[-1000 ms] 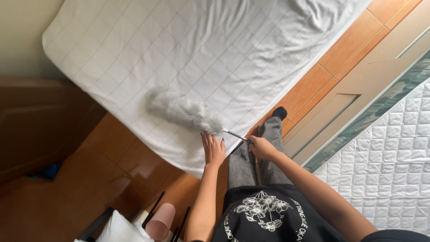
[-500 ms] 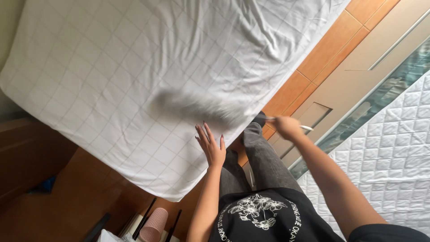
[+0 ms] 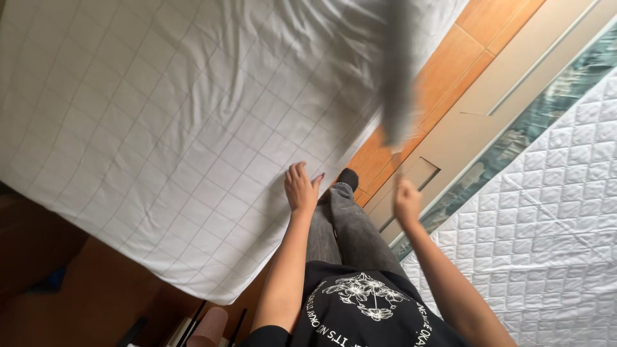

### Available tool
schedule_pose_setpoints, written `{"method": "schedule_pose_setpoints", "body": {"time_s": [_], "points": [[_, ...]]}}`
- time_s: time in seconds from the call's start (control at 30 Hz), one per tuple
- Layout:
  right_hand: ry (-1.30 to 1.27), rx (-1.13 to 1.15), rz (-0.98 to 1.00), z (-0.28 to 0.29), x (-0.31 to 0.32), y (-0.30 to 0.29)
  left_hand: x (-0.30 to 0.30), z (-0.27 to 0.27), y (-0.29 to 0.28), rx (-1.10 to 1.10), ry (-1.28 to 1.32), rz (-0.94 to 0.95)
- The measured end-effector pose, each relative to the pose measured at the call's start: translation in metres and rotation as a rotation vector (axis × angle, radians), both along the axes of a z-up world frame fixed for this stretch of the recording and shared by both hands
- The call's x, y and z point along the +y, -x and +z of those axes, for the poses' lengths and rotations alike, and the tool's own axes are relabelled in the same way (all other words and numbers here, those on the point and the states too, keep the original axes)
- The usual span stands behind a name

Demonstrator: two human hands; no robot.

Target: Folding a bedsheet on a bed and then using a duster to clean the mattress surface.

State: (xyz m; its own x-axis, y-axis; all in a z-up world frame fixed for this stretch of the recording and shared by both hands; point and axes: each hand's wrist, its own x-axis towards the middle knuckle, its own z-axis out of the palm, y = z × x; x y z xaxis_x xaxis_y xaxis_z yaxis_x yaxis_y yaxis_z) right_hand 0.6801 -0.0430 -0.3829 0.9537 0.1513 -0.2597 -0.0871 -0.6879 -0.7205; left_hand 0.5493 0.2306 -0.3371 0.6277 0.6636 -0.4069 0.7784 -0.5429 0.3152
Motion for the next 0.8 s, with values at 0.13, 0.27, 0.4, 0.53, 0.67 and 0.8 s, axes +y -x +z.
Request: {"method": "schedule_pose_setpoints", "body": {"time_s": [0.13, 0.27, 0.4, 0.53, 0.67, 0.8], "points": [[0.174, 0.166, 0.677, 0.077, 0.056, -0.010, 0.000, -0.031, -0.003, 0.110, 0.151, 0.154], [0.583, 0.261, 1.030, 0.074, 0.060, -0.059, -0.018, -0.196, 0.059, -0.277, -0.266, -0.120], [0.350, 0.059, 0.500, 0.011, -0.010, -0.117, 0.004, -0.073, 0.020, -0.208, 0.149, 0.138], [0.223, 0.140, -0.239, -0.017, -0.009, -0.159, 0.024, -0.067, 0.008, 0.002, 0.334, 0.239], [-0.047, 0.252, -0.624, 0.007, 0.042, -0.154, 0.022, -0.107, 0.016, -0.009, 0.312, 0.222], [-0.002, -0.108, -0.042, 0.027, 0.076, -0.122, 0.026, -0.130, 0.004, 0.082, 0.319, 0.233]]}}
